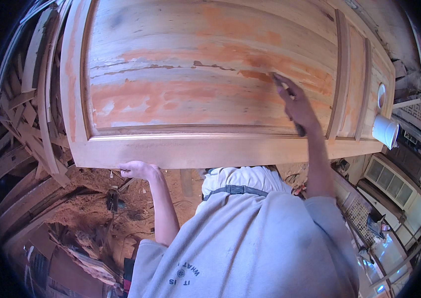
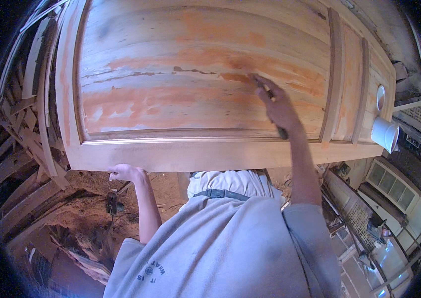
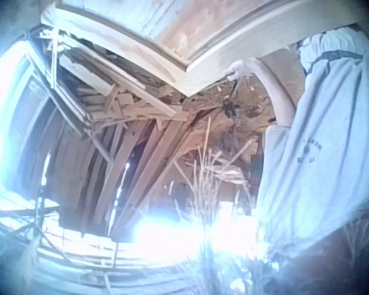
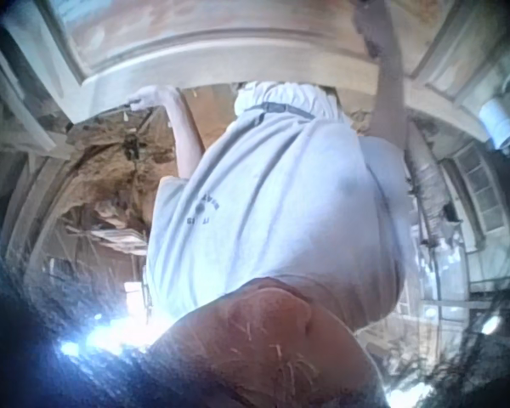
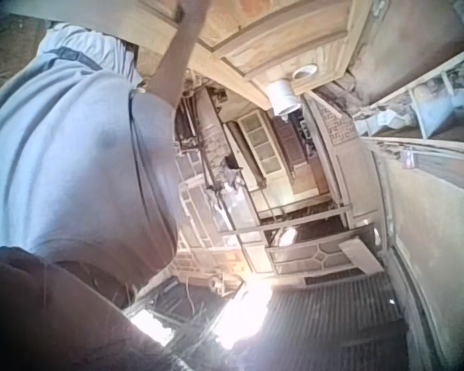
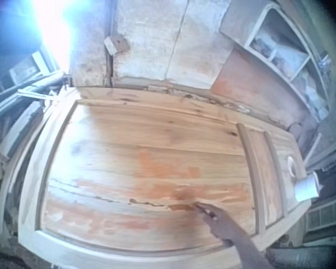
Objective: The person applies wood putty to cracks and joints in a wooden door using a scraper. They scoop putty from a bucket and smooth it across different sections of the door surface.
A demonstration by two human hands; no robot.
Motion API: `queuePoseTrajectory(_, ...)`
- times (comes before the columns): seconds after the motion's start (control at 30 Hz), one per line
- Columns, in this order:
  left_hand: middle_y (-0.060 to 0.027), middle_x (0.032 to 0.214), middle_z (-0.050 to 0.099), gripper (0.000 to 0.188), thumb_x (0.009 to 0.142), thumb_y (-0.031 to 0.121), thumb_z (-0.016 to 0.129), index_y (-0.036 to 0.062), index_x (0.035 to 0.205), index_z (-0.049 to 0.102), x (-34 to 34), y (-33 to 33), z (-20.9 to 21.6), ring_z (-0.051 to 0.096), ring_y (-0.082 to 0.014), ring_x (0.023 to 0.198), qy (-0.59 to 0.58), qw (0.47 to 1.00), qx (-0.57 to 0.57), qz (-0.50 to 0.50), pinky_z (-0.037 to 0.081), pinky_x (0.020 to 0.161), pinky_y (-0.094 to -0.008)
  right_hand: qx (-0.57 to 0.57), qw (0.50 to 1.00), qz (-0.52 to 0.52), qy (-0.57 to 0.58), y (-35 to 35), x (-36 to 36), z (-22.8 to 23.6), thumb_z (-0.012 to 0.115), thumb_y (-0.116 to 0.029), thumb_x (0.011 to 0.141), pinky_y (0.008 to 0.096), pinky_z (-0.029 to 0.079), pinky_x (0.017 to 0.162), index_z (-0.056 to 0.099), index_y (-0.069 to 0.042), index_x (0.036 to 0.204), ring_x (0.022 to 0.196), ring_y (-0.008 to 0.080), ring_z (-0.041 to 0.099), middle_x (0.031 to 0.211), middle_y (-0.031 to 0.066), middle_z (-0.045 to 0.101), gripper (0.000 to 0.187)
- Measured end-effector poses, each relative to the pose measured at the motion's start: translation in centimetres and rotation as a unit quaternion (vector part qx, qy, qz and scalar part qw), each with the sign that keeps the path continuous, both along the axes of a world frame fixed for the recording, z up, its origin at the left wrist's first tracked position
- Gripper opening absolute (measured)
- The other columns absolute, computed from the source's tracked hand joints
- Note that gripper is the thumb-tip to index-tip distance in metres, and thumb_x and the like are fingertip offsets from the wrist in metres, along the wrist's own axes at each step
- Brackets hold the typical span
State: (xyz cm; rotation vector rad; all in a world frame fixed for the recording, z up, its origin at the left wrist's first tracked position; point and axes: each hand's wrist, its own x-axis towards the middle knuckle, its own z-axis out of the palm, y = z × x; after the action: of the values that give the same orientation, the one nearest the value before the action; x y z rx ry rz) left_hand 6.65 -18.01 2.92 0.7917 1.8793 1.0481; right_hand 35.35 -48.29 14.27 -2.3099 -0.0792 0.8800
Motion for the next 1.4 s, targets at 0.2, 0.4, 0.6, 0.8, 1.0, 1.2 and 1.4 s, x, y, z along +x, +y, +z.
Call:
queuePoseTrajectory(0.2, -0.0272, 0.146, 0.036, 0.066, 0.107, 0.047, 0.038, -0.0055, 0.146, 0.029, -1.5, 0.8, -0.6, 0.047, -0.0372, 0.129, 0.044, 0.999, -0.004, 0.002, 0.045, 0.109, -0.0490, 0.190, 0.954, -0.193, 0.129, 6.8, -5.4, -2.7, 0.058, -0.030, 0.103, 0.0287, 0.044, 0.040, 0.050, -0.013, 0.146, 0.044, 0.0102, 0.051, 0.071, 0.0033, 0.056, 0.048)
queuePoseTrajectory(0.4, -0.0262, 0.142, 0.043, 0.062, 0.107, 0.042, 0.037, -0.0093, 0.141, 0.034, -2.8, 3.5, 1.0, 0.054, -0.0359, 0.122, -0.030, 0.999, 0.011, 0.010, 0.051, 0.101, -0.0498, 0.059, 0.989, -0.138, -0.001, 10.7, -6.6, -4.3, 0.056, -0.025, 0.102, 0.0383, 0.051, 0.047, 0.050, -0.011, 0.145, 0.047, 0.0233, 0.060, 0.068, 0.0116, 0.062, 0.046)
queuePoseTrajectory(0.6, -0.0300, 0.126, 0.056, 0.070, 0.105, 0.049, 0.035, -0.0171, 0.128, 0.040, -7.5, 15.6, 0.6, 0.063, -0.0393, 0.109, -0.022, 0.999, 0.031, -0.028, 0.058, 0.097, -0.0490, -0.044, 0.982, -0.050, -0.178, 12.5, -6.7, -7.3, 0.055, -0.021, 0.100, 0.0501, 0.052, 0.081, 0.052, -0.008, 0.143, 0.089, 0.0437, 0.066, 0.098, 0.0282, 0.067, 0.045)
queuePoseTrajectory(0.8, -0.0369, 0.126, 0.056, 0.081, 0.102, 0.061, 0.032, -0.0151, 0.128, 0.042, -3.4, 17.2, -0.3, 0.061, -0.0479, 0.115, 0.315, 0.945, -0.094, -0.003, 0.057, 0.090, -0.0556, 0.004, 0.973, -0.033, -0.228, 11.7, -7.6, -7.8, 0.058, -0.021, 0.098, 0.0477, 0.052, 0.080, 0.060, -0.006, 0.135, 0.091, 0.0429, 0.068, 0.099, 0.0287, 0.068, 0.040)
queuePoseTrajectory(1.0, -0.0373, 0.119, 0.058, 0.088, 0.098, 0.068, 0.029, -0.0154, 0.125, 0.043, -3.1, 18.5, -1.4, 0.063, -0.0488, 0.111, 0.448, 0.883, -0.137, 0.020, 0.053, 0.092, -0.0580, -0.004, 0.965, -0.098, -0.243, 15.0, -8.6, -7.7, 0.057, -0.016, 0.098, 0.0506, 0.052, 0.083, 0.060, -0.007, 0.134, 0.091, 0.0454, 0.066, 0.106, 0.0287, 0.068, 0.038)
queuePoseTrajectory(1.2, -0.0359, 0.116, 0.059, 0.090, 0.097, 0.070, 0.029, -0.0148, 0.123, 0.046, -2.3, 18.3, -1.6, 0.061, -0.0491, 0.112, 0.437, 0.887, -0.149, 0.028, 0.052, 0.093, -0.0577, 0.009, 0.964, -0.089, -0.251, 17.4, -8.7, -7.9, 0.056, -0.017, 0.098, 0.0507, 0.054, 0.084, 0.059, -0.008, 0.136, 0.093, 0.0455, 0.066, 0.105, 0.0288, 0.068, 0.039)
queuePoseTrajectory(1.4, -0.0359, 0.116, 0.059, 0.094, 0.096, 0.072, 0.029, -0.0160, 0.126, 0.043, -2.4, 18.3, -1.3, 0.061, -0.0482, 0.113, 0.482, 0.865, -0.140, 0.027, 0.052, 0.094, -0.0577, -0.022, 0.966, -0.085, -0.242, 17.5, -9.2, -7.8, 0.058, -0.016, 0.099, 0.0476, 0.054, 0.083, 0.061, -0.005, 0.134, 0.093, 0.0431, 0.068, 0.104, 0.0287, 0.069, 0.037)
